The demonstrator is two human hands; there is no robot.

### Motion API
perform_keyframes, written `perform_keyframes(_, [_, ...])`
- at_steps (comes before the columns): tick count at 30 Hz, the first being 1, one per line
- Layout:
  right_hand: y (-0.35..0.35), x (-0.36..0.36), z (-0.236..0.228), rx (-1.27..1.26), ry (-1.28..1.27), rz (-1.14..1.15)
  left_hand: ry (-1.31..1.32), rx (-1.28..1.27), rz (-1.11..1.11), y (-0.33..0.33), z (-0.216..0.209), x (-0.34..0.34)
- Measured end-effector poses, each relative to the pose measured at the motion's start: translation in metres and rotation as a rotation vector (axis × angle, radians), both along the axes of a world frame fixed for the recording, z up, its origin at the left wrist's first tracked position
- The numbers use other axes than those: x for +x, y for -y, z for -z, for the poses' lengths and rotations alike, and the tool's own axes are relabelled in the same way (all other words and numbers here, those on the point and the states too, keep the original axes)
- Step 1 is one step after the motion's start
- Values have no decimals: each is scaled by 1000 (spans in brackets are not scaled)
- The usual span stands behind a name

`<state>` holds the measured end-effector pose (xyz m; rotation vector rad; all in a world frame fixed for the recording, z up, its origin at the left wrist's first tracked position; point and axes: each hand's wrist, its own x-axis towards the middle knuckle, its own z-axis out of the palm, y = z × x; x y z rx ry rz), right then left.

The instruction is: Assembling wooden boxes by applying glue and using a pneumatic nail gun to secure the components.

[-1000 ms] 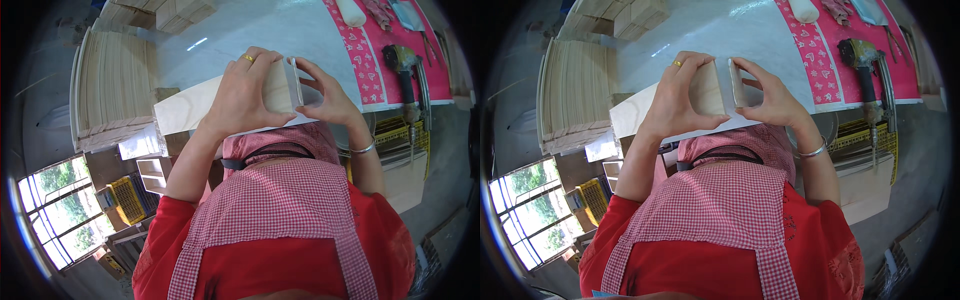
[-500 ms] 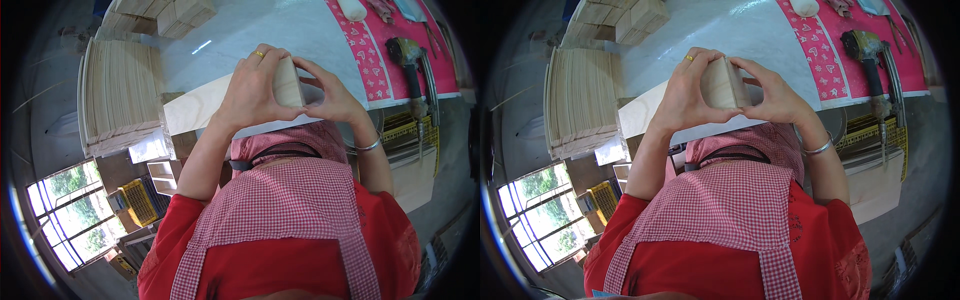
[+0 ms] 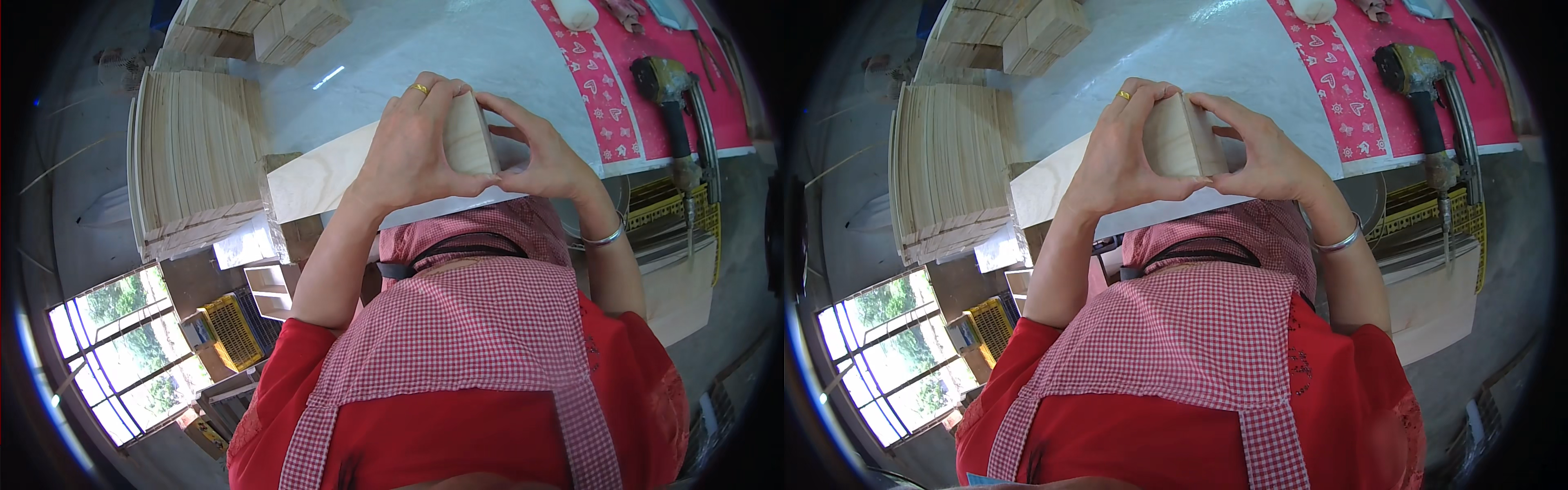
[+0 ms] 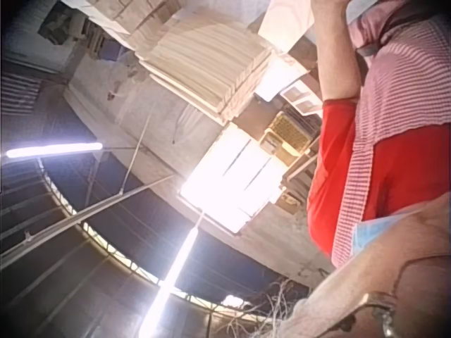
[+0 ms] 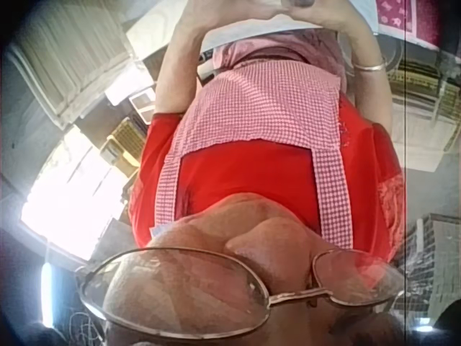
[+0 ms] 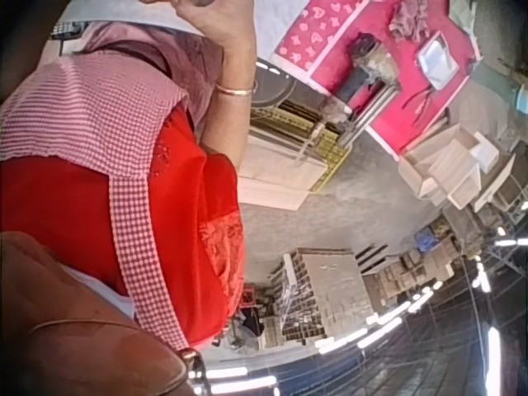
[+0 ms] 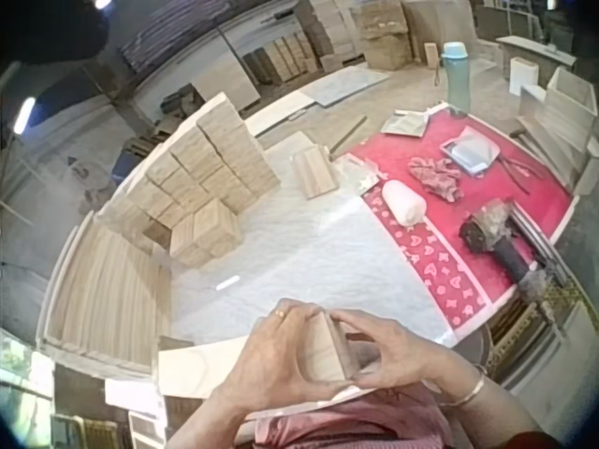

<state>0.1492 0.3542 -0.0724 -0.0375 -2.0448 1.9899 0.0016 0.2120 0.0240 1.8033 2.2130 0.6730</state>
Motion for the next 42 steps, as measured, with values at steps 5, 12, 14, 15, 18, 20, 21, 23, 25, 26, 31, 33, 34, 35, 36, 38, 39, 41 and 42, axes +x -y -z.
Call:
perform_keyframes(5, [-1,0,0,5,6,-11,9,-9,-5,0,2,-1])
perform_keyframes(12, [3,-1,-1,0,-25,33,6,-5,-20,0,5,0])
perform_keyframes(14, [3,-1,0,-3,-29,35,6,-30,-24,-1,3,1])
perform_keyframes(15, [3,-1,0,0,-30,37,6,-42,-25,-1,2,2])
perform_keyframes(18, [3,-1,3,0,-32,42,9,-27,0,0,3,-2])
perform_keyframes(20, [3,-1,4,19,-38,49,16,-29,11,2,4,-3])
perform_keyframes(21, [3,-1,5,28,-40,53,12,-10,23,2,3,-3])
perform_keyframes(23, [3,0,7,26,-38,53,3,26,48,1,2,-3])
perform_keyframes(25, [1,-1,7,40,-45,49,9,-3,45,0,0,-4])
perform_keyframes(26, [1,0,7,32,-42,49,13,-24,44,-1,0,-5])
perform_keyframes(31, [-8,1,2,13,-14,-21,-3,-34,51,-1,2,-5])
perform_keyframes(33, [-15,0,2,-27,-23,-96,1,-36,44,0,2,-5])
perform_keyframes(34, [-16,-1,3,-31,-22,-95,5,-32,43,-1,2,-4])
perform_keyframes(35, [-17,-3,3,-67,-2,-98,9,-28,42,-1,3,-4])
perform_keyframes(36, [-18,-5,4,-103,18,-101,11,-32,43,-2,3,-4])
perform_keyframes(38, [-19,-7,5,-143,39,-103,12,-41,42,-2,3,-4])
perform_keyframes(39, [-19,-9,5,-146,46,-108,11,-45,39,-2,3,-4])
perform_keyframes(41, [-19,-11,6,-152,61,-116,7,-44,36,-2,3,-4])
perform_keyframes(42, [-19,-11,6,-155,61,-118,3,-41,34,-2,3,-3])
